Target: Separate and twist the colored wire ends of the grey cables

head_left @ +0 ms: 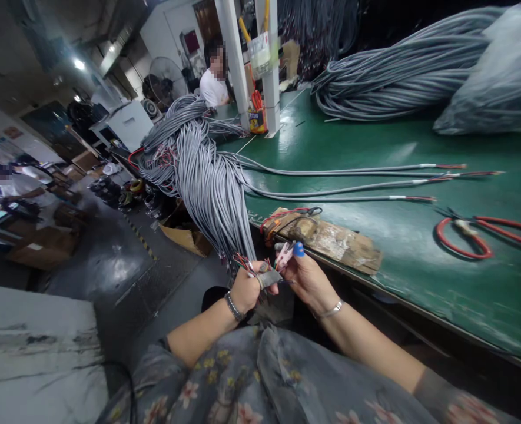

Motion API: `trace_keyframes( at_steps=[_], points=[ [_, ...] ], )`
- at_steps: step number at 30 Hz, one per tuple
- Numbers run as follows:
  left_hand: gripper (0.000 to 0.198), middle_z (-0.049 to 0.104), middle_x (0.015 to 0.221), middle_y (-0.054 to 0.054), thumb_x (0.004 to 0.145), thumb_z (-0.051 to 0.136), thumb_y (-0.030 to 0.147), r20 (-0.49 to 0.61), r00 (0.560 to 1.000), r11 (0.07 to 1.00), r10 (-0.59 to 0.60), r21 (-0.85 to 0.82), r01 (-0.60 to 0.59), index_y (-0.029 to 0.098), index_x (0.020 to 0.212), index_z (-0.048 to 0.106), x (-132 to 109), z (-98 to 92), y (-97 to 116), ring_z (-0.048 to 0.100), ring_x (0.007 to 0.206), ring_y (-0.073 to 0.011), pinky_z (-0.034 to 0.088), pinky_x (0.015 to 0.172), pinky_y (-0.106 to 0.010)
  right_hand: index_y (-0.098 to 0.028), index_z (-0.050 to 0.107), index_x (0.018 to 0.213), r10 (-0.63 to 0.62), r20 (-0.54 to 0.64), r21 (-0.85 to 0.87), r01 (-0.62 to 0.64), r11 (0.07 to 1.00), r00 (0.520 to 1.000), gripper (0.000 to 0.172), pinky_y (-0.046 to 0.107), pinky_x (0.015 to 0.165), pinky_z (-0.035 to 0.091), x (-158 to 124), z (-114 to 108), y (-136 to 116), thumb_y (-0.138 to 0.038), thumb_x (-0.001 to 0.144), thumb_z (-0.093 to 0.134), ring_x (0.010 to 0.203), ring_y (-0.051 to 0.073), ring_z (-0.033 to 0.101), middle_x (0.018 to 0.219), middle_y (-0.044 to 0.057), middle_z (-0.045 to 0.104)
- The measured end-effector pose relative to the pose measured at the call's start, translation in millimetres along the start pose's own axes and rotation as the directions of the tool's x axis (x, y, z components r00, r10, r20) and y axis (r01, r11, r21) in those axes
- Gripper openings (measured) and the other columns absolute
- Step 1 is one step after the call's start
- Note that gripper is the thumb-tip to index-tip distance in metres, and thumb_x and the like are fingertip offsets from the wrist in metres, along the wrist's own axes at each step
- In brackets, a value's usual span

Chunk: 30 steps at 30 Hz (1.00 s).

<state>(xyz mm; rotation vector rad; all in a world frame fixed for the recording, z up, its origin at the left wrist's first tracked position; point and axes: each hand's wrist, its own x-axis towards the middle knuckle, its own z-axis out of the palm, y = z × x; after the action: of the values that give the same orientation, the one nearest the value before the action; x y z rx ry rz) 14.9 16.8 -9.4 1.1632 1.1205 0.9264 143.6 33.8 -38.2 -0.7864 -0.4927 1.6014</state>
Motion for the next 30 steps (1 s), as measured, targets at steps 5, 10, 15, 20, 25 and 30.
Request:
trace_keyframes(
  at_steps=[5,10,15,20,25,30],
  points=[
    [0.041,0.058,0.044,-0.002,0.062,0.074,0.053,0.004,1.000,1.000,0.014,0.014,-0.015,0.016,0.049,0.060,-0.3,-1.6,-1.3,0.050,0.043,-0.0111,0.042,0.050,-0.025,-0.022,0.069,0.073,0.045,0.012,0.058,-0.046,0.997,0.999,0.053,0.028,0.056,0.046,-3.5,1.7,-1.1,-0.070,0.054,0.078,0.058,0.015,0.054,0.065,0.000,0.063],
    [0.044,0.059,0.045,-0.002,0.064,0.075,0.055,0.027,0.998,0.998,0.056,0.002,-0.056,0.015,0.052,0.061,-5.4,-7.1,-3.6,0.050,0.042,-0.0109,0.041,0.048,-0.024,-0.023,0.069,0.072,0.107,0.090,0.056,-0.113,0.992,0.990,0.054,0.029,0.055,0.047,-7.3,-1.5,-3.1,-0.076,0.060,0.068,0.058,0.016,0.055,0.066,0.001,0.064],
    [0.042,0.064,0.053,-0.003,0.073,0.070,0.054,0.054,0.990,0.987,0.129,0.092,-0.133,0.015,0.058,0.064,-14.3,-10.0,-2.3,0.056,0.049,-0.0121,0.044,0.054,-0.024,-0.025,0.072,0.078,0.113,0.071,0.081,-0.119,0.990,0.991,0.039,0.026,0.057,0.048,-9.9,-3.1,-5.7,-0.060,0.063,0.078,0.059,0.013,0.054,0.067,-0.001,0.064],
    [0.044,0.063,0.052,-0.003,0.071,0.070,0.058,-0.033,0.992,0.988,0.118,0.103,-0.114,0.016,0.061,0.063,-14.8,-1.3,1.5,0.057,0.048,-0.0130,0.046,0.052,-0.025,-0.023,0.068,0.070,0.028,0.027,0.021,-0.028,0.999,0.999,0.037,0.026,0.056,0.047,-11.7,-1.5,-7.6,-0.056,0.061,0.081,0.057,0.013,0.051,0.062,-0.002,0.060],
    [0.044,0.063,0.051,-0.002,0.070,0.070,0.058,-0.086,0.989,0.991,0.119,0.067,-0.113,0.016,0.060,0.061,-11.1,4.3,-0.9,0.058,0.047,-0.0128,0.048,0.051,-0.024,-0.022,0.064,0.064,-0.156,-0.012,-0.268,0.147,0.952,0.988,0.054,0.031,0.058,0.046,-11.9,-4.5,-6.3,-0.076,0.064,0.065,0.056,0.016,0.051,0.060,0.001,0.061],
    [0.044,0.062,0.051,-0.002,0.069,0.072,0.057,-0.111,0.988,0.995,0.105,0.015,-0.103,0.015,0.060,0.062,-7.6,4.6,-5.4,0.057,0.046,-0.0120,0.048,0.049,-0.024,-0.023,0.066,0.068,-0.124,0.046,-0.295,0.132,0.946,0.991,0.062,0.034,0.059,0.044,-8.6,-5.7,-3.8,-0.084,0.064,0.055,0.060,0.019,0.053,0.063,0.002,0.062]
  ],
)
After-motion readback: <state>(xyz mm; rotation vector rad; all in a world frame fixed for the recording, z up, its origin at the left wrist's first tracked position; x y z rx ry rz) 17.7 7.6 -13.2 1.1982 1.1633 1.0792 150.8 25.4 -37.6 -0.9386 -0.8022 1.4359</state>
